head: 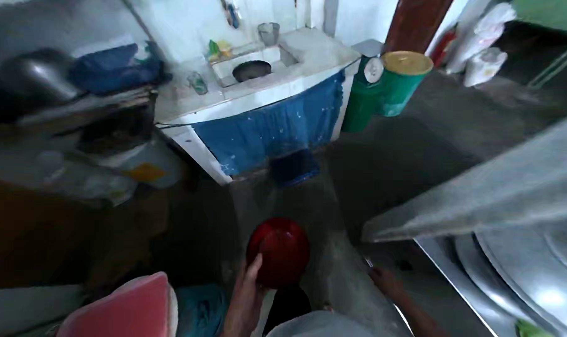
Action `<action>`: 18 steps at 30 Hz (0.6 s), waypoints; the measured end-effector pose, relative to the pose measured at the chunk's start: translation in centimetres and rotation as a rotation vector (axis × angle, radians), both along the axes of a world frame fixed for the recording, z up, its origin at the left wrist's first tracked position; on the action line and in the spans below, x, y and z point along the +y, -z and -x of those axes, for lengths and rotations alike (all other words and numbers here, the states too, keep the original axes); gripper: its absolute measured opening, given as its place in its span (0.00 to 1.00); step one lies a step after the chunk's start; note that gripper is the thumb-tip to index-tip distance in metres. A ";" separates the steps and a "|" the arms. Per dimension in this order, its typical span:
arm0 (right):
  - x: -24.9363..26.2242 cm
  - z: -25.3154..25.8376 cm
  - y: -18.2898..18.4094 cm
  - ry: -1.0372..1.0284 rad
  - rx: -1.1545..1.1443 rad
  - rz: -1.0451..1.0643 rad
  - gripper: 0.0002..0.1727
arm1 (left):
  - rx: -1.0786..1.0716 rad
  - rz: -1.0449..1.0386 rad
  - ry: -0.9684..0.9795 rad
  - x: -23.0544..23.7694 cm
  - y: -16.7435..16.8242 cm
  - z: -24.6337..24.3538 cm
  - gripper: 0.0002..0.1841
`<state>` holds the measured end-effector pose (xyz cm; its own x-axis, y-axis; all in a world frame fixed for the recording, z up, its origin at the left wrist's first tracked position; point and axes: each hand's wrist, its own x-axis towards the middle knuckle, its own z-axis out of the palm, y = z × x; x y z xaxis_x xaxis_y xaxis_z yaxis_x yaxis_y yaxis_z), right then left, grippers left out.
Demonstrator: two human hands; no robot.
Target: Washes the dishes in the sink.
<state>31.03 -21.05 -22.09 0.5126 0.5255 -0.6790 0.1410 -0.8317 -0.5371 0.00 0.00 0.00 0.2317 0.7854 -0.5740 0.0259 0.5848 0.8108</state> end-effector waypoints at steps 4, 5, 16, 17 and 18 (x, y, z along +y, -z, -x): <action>20.8 -5.2 -6.4 -0.167 0.002 -0.162 0.23 | 0.057 0.099 -0.175 8.9 2.5 -1.8 0.27; 25.5 -5.8 -7.8 -0.219 0.014 -0.206 0.22 | 0.067 0.110 -0.205 11.5 3.0 -2.5 0.28; 60.6 -16.2 -23.7 -0.921 -0.140 -0.474 0.18 | -0.138 -0.020 -0.219 42.8 -1.0 -18.3 0.26; 63.5 -18.3 -25.1 -0.911 -0.191 -0.500 0.18 | -0.140 -0.028 -0.210 45.3 -1.3 -19.9 0.27; 66.6 -20.4 -26.5 -0.883 -0.238 -0.516 0.18 | -0.139 -0.038 -0.202 47.7 -1.5 -21.5 0.28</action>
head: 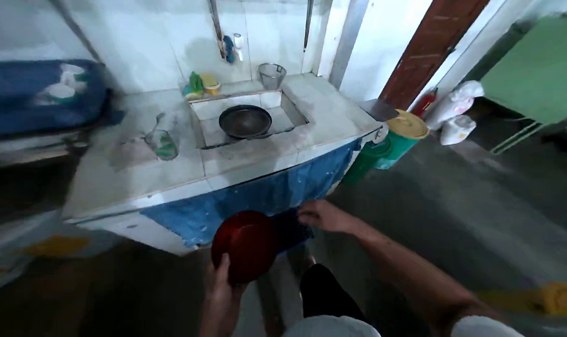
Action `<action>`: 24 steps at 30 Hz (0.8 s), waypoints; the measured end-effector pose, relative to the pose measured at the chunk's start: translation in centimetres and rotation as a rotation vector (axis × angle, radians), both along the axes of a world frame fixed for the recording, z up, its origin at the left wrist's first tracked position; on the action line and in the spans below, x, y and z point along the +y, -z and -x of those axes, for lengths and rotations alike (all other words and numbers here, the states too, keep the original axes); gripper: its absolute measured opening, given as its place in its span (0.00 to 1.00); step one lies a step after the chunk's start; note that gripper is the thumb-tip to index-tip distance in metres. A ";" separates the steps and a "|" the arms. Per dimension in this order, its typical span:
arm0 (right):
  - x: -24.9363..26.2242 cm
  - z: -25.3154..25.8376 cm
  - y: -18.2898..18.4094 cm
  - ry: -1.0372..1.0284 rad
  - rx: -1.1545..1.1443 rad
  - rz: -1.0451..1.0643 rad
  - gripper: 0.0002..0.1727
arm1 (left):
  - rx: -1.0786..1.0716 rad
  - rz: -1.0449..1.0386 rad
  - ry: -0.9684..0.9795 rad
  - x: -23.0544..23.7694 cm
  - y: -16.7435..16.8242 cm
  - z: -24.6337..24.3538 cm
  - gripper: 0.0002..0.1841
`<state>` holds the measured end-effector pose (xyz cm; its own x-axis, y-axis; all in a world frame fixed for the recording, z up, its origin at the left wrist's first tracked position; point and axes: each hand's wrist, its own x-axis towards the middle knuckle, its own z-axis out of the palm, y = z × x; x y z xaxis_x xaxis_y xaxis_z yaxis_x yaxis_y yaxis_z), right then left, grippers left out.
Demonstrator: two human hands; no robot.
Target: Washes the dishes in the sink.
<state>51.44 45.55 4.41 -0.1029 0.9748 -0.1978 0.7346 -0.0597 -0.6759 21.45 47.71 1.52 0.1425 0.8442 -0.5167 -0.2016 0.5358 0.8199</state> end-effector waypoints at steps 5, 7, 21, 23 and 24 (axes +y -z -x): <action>17.9 -10.2 -5.5 0.087 -0.056 -0.131 0.17 | 0.051 -0.008 0.007 10.6 -0.2 -6.9 0.29; 25.9 -13.5 -7.5 0.051 -0.070 -0.246 0.17 | 0.097 0.038 -0.041 14.1 -0.8 -9.8 0.29; 66.2 -16.7 -20.6 0.239 -0.338 -0.120 0.40 | 0.122 0.134 -0.148 36.7 -6.5 -23.0 0.34; 67.6 -16.5 -20.5 0.194 -0.450 -0.082 0.32 | 0.122 0.141 -0.083 40.4 -6.6 -23.2 0.34; 68.2 -16.6 -20.5 0.183 -0.473 -0.076 0.29 | 0.129 0.129 -0.034 42.5 -6.6 -23.4 0.34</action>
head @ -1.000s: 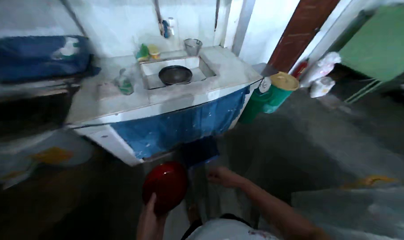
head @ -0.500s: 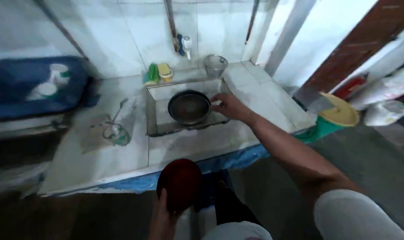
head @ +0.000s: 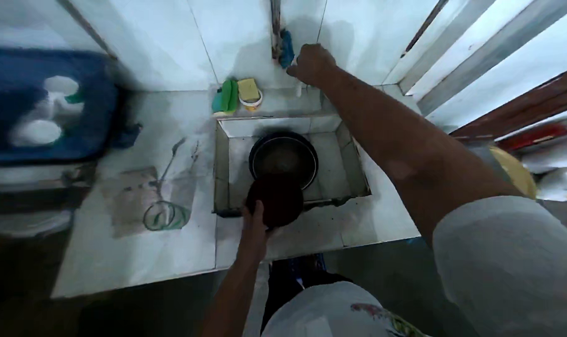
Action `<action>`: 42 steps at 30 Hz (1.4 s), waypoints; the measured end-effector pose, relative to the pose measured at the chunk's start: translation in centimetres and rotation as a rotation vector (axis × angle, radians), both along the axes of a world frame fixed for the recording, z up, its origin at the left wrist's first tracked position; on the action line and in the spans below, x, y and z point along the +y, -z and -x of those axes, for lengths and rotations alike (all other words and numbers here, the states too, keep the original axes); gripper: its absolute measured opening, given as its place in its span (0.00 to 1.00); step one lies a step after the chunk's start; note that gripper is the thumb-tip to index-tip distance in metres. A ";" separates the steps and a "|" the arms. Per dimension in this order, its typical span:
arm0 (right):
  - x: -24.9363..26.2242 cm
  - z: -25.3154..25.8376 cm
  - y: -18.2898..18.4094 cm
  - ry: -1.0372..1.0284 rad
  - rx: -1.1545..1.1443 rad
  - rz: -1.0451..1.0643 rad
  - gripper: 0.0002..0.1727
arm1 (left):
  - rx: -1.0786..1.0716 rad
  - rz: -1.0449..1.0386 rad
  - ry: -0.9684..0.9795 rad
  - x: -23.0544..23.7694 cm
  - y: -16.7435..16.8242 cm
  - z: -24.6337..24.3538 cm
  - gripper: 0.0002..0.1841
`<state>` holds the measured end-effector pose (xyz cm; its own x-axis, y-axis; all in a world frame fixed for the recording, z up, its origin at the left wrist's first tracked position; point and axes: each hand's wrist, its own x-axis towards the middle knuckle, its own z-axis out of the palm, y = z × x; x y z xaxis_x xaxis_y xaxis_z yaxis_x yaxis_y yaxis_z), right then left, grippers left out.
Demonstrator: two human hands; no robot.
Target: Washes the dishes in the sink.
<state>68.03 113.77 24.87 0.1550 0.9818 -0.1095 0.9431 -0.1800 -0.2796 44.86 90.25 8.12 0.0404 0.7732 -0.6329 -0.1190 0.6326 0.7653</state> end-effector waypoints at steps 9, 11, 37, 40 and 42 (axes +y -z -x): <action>1.6 -2.4 0.6 -0.159 -0.034 0.020 0.27 | -0.132 -0.034 0.217 17.0 0.6 -10.1 0.32; 1.5 -3.4 1.1 -0.201 0.059 -0.022 0.29 | -0.177 -0.017 0.223 18.9 0.9 -12.3 0.32; -1.8 -5.2 17.7 -0.225 0.525 0.500 0.14 | -0.478 0.145 0.008 19.4 7.8 -16.1 0.31; -1.9 -5.4 12.4 -0.033 0.444 0.188 0.21 | -0.365 0.063 0.108 20.6 6.9 -16.1 0.38; -1.5 -5.3 8.1 -0.016 0.367 -0.100 0.40 | -0.198 -0.010 0.195 20.8 6.1 -16.2 0.38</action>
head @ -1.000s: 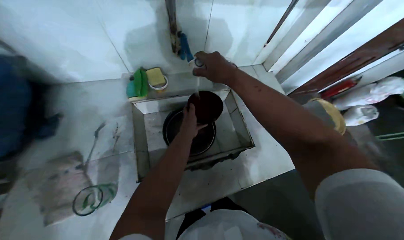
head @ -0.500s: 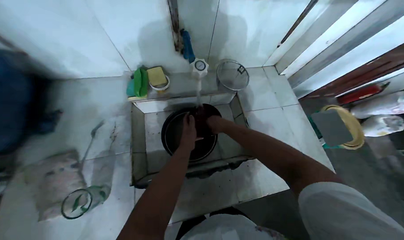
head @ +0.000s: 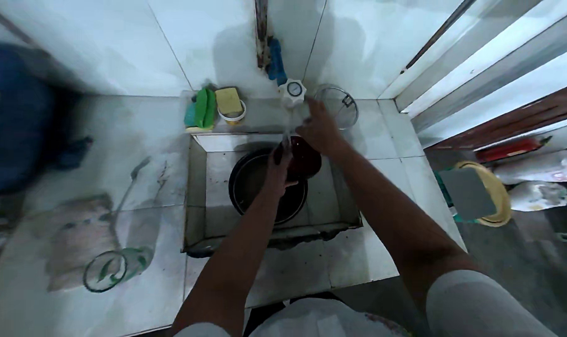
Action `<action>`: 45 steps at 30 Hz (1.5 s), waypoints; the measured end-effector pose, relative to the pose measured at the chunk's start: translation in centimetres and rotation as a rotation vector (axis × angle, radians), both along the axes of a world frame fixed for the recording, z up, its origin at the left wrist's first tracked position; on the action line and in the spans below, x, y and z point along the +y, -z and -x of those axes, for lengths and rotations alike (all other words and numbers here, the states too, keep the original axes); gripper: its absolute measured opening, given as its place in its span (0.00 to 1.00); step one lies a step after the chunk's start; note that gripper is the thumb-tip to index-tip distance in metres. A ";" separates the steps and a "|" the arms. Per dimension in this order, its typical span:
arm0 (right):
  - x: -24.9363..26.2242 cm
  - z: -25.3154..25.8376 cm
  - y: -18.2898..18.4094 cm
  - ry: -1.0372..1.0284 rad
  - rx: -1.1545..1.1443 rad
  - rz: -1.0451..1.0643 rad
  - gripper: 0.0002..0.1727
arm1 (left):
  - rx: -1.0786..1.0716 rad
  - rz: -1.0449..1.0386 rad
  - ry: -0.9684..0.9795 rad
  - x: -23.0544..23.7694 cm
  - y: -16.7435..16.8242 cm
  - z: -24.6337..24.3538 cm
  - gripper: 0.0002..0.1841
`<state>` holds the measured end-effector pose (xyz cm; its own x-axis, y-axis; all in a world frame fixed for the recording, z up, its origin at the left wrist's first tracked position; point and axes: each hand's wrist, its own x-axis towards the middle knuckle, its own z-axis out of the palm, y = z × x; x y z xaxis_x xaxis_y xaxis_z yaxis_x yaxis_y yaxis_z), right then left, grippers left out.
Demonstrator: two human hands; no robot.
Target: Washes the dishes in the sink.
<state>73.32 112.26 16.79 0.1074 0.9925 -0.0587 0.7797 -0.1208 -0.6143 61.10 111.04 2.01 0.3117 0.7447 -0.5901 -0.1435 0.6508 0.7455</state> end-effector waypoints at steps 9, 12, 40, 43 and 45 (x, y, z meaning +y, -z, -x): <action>2.8 5.3 -7.1 -0.156 -0.711 0.059 0.29 | 0.892 -0.663 0.202 -0.4 -0.9 1.5 0.58; 2.6 7.8 -6.3 -0.076 -0.745 -0.076 0.36 | 1.039 -0.972 0.237 -0.7 0.4 4.6 0.57; 7.3 13.3 9.9 -0.259 -0.095 0.156 0.18 | 0.235 0.039 -0.327 -1.0 0.9 18.2 0.37; 2.3 14.5 11.8 -0.474 0.069 0.347 0.22 | 0.161 0.063 -0.270 -0.1 0.9 14.6 0.34; 0.5 13.8 12.5 -0.549 0.194 0.391 0.21 | 0.154 0.087 -0.233 0.2 1.3 13.1 0.32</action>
<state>59.55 112.73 4.30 -0.4518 0.8026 -0.3896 0.6721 0.0190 -0.7403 47.99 111.28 0.73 0.0399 0.7304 -0.6819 -0.1863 0.6759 0.7131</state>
